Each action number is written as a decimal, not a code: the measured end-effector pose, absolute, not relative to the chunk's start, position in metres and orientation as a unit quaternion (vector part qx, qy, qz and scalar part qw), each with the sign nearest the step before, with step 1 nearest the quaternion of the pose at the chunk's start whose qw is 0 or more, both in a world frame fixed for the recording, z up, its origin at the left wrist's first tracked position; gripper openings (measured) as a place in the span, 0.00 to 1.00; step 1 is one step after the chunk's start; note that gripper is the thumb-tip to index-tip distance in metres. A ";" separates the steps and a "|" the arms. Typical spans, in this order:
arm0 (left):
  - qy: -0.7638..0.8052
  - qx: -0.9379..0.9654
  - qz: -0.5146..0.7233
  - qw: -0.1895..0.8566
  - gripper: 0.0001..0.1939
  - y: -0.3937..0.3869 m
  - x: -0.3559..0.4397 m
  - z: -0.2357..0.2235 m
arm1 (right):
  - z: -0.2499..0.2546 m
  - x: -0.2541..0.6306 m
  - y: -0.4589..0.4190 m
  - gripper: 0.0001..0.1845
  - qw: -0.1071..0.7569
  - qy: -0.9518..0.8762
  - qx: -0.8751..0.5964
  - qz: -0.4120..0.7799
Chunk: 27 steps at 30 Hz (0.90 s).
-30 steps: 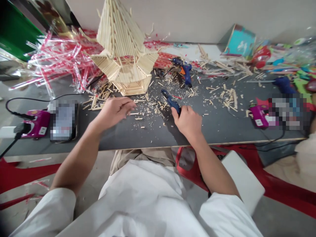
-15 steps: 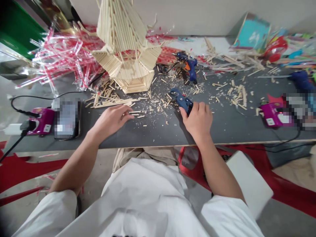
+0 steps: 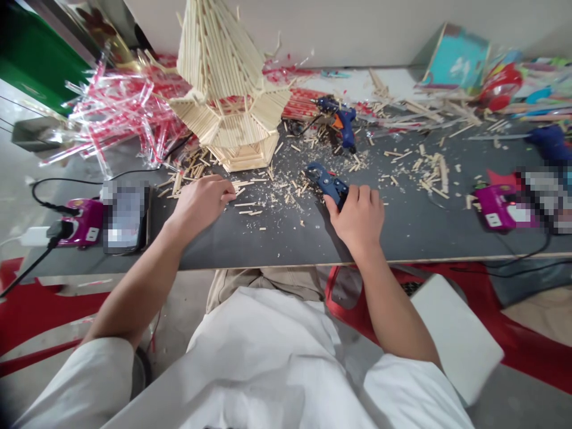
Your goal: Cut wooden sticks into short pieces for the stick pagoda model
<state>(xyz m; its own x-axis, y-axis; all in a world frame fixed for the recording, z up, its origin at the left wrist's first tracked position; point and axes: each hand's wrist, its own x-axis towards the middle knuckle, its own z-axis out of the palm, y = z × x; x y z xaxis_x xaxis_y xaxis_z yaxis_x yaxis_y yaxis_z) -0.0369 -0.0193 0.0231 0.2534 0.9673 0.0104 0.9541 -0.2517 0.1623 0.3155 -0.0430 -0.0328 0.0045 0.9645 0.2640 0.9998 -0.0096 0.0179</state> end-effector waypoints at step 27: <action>0.522 0.786 0.210 0.257 0.14 -0.019 -0.022 0.031 | -0.010 0.322 -0.039 0.36 0.166 -0.709 -0.685 -0.004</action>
<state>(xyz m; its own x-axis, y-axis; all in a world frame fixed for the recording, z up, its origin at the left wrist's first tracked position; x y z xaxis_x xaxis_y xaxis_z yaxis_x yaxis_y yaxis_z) -0.0216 -0.0189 0.0312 0.3666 0.9283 0.0612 0.7128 -0.3226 0.6228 0.3215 -0.0387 -0.0101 -0.0050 0.9703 0.2417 0.9733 0.0603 -0.2217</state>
